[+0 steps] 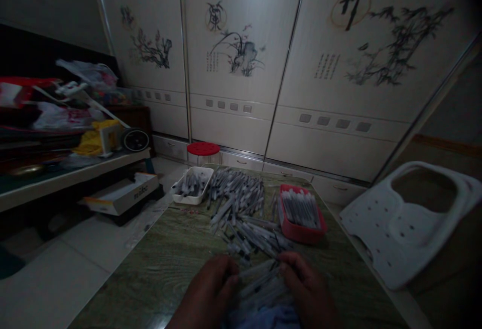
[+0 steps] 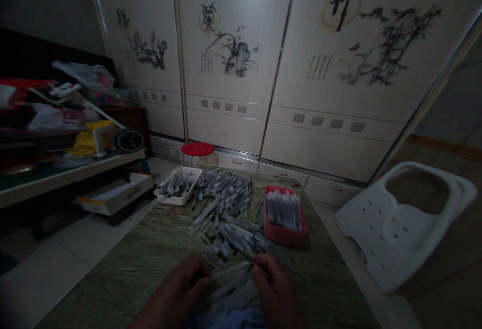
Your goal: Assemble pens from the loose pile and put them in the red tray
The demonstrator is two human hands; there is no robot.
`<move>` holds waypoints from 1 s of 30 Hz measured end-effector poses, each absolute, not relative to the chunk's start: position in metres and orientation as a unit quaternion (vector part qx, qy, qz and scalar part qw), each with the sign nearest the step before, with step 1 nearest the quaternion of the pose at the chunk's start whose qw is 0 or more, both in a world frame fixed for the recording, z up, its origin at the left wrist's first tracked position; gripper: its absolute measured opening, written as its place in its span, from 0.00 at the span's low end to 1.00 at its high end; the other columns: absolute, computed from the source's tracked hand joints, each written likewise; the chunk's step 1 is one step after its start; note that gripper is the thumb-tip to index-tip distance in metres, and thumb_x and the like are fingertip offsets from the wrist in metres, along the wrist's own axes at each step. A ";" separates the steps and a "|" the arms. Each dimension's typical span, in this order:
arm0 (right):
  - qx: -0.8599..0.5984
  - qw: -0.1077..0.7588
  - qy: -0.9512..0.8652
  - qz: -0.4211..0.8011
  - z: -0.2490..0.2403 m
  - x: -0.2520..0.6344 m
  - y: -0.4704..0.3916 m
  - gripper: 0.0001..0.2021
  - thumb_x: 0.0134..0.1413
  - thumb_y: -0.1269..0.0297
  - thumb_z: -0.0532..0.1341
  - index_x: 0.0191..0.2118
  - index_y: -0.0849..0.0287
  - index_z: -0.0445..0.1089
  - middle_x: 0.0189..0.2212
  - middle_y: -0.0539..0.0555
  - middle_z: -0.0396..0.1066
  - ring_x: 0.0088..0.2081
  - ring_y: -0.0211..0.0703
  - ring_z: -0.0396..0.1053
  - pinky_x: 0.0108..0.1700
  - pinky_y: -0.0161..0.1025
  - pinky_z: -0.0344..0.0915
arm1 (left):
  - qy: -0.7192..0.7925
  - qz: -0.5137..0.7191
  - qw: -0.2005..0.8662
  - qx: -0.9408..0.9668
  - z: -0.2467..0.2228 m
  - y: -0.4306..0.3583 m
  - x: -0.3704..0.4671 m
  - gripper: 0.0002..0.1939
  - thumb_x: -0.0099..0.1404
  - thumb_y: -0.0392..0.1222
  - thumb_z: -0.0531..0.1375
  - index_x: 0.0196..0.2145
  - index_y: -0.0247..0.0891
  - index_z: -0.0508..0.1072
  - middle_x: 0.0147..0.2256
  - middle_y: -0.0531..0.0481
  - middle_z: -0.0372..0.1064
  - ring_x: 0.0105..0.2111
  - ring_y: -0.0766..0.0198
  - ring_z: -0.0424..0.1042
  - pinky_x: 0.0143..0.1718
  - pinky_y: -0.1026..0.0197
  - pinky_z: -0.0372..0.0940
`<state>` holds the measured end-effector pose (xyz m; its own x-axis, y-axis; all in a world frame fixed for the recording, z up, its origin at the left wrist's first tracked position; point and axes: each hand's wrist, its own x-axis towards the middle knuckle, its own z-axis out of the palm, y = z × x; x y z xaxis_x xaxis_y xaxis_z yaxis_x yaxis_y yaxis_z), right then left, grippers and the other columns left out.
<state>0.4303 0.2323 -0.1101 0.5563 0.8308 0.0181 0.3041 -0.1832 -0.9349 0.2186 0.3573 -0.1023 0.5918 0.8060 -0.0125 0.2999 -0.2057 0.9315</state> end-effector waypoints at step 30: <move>-0.701 0.449 -0.461 0.308 -0.096 0.439 0.217 0.14 0.57 0.52 0.61 0.38 0.54 0.79 0.28 0.51 0.73 0.31 0.46 0.69 0.34 0.38 0.65 | 0.367 0.409 0.778 0.304 -0.100 0.363 0.227 0.13 0.59 0.47 0.70 0.32 0.37 0.73 0.26 0.53 0.71 0.24 0.70 0.67 0.26 0.69 0.61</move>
<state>0.4392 0.2168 -0.0955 0.3853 0.9226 -0.0173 0.3697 -0.1715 -0.9132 0.2271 0.3625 -0.0995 0.3953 0.8600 -0.3228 -0.4140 0.4805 0.7731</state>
